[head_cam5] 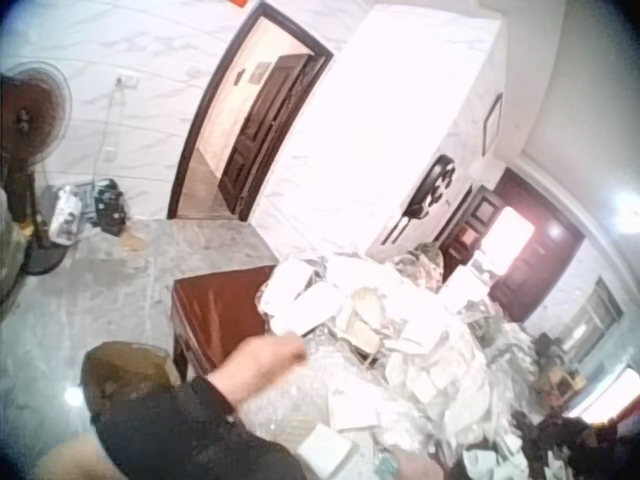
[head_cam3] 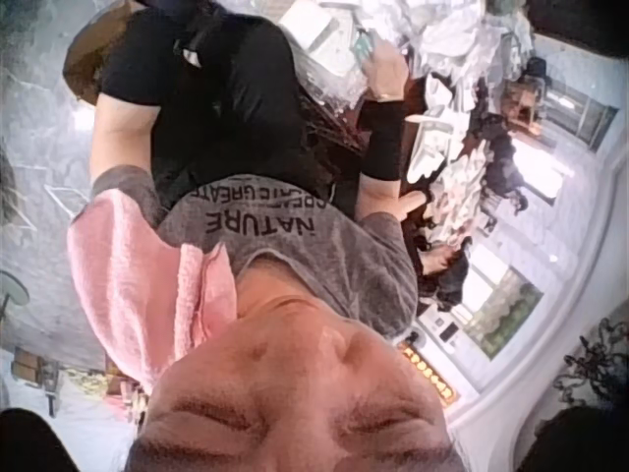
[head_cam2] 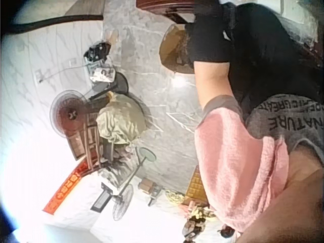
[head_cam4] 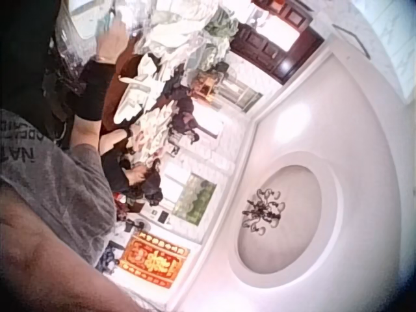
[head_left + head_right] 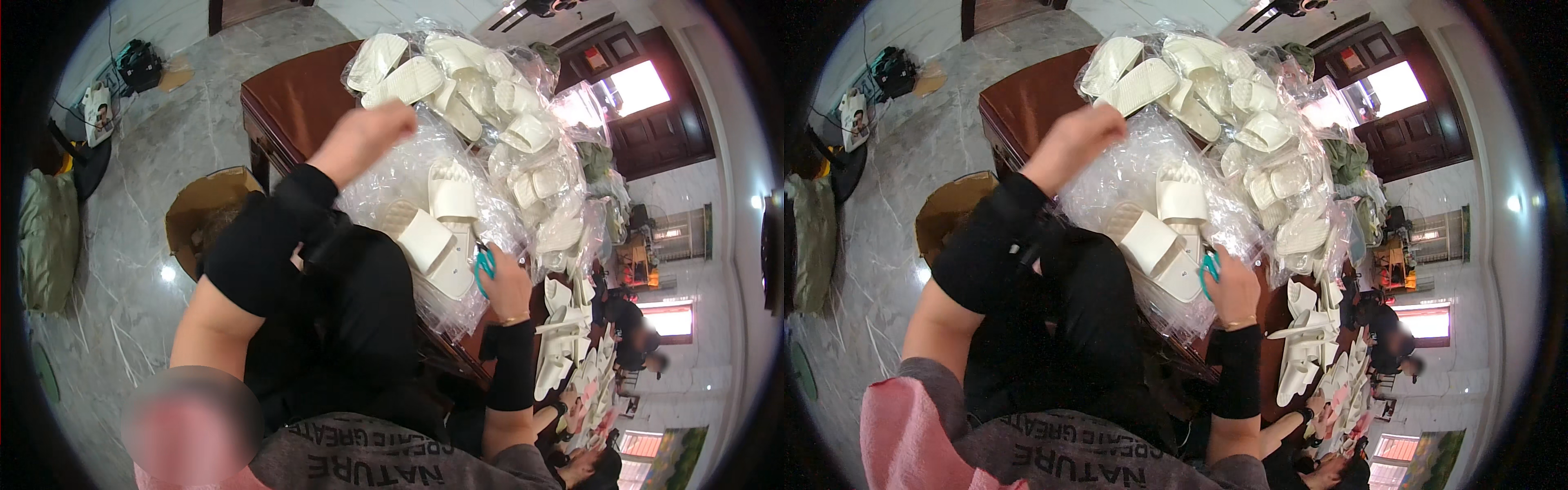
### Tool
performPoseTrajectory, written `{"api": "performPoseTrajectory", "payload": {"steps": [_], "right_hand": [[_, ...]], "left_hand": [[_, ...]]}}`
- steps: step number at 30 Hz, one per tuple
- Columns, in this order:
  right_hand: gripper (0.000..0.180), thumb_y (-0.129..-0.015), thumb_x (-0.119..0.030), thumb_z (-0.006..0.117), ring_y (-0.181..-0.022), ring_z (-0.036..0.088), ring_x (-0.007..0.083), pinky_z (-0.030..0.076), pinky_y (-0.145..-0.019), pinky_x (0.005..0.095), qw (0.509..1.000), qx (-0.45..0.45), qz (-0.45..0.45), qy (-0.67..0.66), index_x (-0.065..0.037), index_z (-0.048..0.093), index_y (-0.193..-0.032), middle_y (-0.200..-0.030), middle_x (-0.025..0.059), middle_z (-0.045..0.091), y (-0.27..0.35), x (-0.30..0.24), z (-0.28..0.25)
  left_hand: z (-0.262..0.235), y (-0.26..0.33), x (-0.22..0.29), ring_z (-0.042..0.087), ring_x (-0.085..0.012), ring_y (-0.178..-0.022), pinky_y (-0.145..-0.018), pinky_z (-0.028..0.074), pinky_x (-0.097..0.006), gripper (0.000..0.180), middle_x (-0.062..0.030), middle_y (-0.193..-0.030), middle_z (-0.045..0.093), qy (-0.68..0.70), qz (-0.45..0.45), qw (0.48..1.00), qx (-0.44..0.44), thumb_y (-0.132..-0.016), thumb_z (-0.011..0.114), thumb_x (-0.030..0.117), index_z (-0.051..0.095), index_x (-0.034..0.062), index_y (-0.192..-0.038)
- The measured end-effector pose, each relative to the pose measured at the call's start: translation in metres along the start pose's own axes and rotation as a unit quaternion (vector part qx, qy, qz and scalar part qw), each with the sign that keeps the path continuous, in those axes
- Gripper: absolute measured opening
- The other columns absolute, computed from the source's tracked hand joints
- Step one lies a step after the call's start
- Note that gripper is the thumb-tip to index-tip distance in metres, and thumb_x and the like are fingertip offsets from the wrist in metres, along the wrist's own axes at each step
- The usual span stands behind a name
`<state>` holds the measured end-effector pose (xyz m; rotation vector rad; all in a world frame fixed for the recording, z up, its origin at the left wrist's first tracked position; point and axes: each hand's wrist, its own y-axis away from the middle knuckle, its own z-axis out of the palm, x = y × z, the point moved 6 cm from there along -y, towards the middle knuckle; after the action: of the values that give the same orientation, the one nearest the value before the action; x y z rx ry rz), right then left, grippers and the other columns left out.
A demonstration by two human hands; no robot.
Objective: The person is trimming and inspecting white slide sandals at a work table.
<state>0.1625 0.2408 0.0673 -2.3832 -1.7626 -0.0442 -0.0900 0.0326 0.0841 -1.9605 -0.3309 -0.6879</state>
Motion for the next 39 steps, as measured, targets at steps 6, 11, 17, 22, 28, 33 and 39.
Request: {"api": "performPoseTrajectory", "payload": {"steps": [6,11,17,22,28,33,39], "right_hand": [[0.055,-0.081,-0.032,0.063,-0.093,0.06,0.0373,0.048,-0.078,0.0445,0.974,-0.051,0.217,-0.033,-0.013,0.045,-0.129,-0.105,0.0189,0.06,0.079,0.102,0.05],[0.05,-0.082,-0.033,0.062,-0.091,0.061,0.0385,0.048,-0.078,0.045,0.963,-0.123,0.238,0.016,-0.012,0.05,-0.125,-0.101,0.0182,0.062,0.108,0.123,0.086],[0.022,-0.087,-0.019,0.059,-0.071,0.065,0.0251,0.051,-0.06,0.0358,0.934,0.064,0.198,-0.29,-0.003,0.065,-0.1,-0.09,0.0149,0.067,0.049,0.051,0.036],[0.027,-0.088,-0.021,0.062,-0.045,0.057,0.0129,0.036,-0.038,0.0214,0.826,-0.006,0.215,-0.522,0.001,0.062,-0.103,-0.079,0.0094,0.066,-0.007,-0.04,0.049],[0.024,-0.088,-0.013,0.058,-0.037,0.05,0.0126,0.035,-0.033,0.0242,0.714,-0.04,0.239,-0.657,0.003,0.057,-0.105,-0.072,0.0088,0.061,-0.014,-0.055,0.072],[0.025,-0.089,-0.013,0.058,-0.042,0.048,0.009,0.036,-0.037,0.0208,0.808,0.048,0.257,-0.528,0.0,0.056,-0.11,-0.07,0.0048,0.058,0.023,-0.014,-0.005],[0.025,-0.08,-0.023,0.068,-0.068,0.055,0.0221,0.045,-0.061,0.0339,0.974,-0.1,0.008,-0.202,-0.006,0.06,-0.096,-0.071,0.0095,0.052,0.029,-0.005,-0.057]], "left_hand": [[-0.134,0.009,-0.03,0.06,-0.0131,-0.079,-0.073,0.047,-0.025,0.01,-0.0059,-0.086,0.063,-0.141,-0.088,0.964,0.209,-0.086,0.06,0.006,0.06,0.0046,-0.096],[-0.171,0.055,-0.083,0.058,-0.0164,-0.075,-0.07,0.047,-0.027,0.01,-0.0083,-0.085,0.058,-0.245,-0.229,0.941,0.05,-0.083,0.06,0.005,0.058,0.0027,-0.093],[-0.11,0.062,-0.077,0.06,-0.0286,-0.08,-0.072,0.048,-0.036,0.012,-0.0122,-0.091,0.058,-0.222,-0.127,0.965,-0.053,-0.081,0.061,0.005,0.061,0.0032,-0.093],[0.004,0.032,-0.028,0.058,-0.0279,-0.094,-0.081,0.046,-0.036,0.013,-0.0122,-0.094,0.061,-0.05,-0.092,0.988,-0.116,-0.081,0.061,0.008,0.062,0.0042,-0.094],[0.111,0.038,-0.014,0.057,-0.0304,-0.099,-0.084,0.047,-0.041,0.021,-0.0118,-0.101,0.061,-0.11,0.017,0.962,-0.25,-0.082,0.062,0.016,0.061,0.0072,-0.101],[0.131,0.042,-0.034,0.059,-0.0335,-0.096,-0.083,0.048,-0.041,0.034,-0.0137,-0.103,0.061,-0.159,-0.12,0.915,-0.351,-0.084,0.06,0.026,0.058,0.0084,-0.113],[0.13,0.042,-0.045,0.061,-0.0329,-0.093,-0.077,0.051,-0.042,0.052,-0.0159,-0.108,0.058,-0.154,-0.099,0.94,-0.287,-0.084,0.062,0.025,0.044,0.0086,-0.13]]}}
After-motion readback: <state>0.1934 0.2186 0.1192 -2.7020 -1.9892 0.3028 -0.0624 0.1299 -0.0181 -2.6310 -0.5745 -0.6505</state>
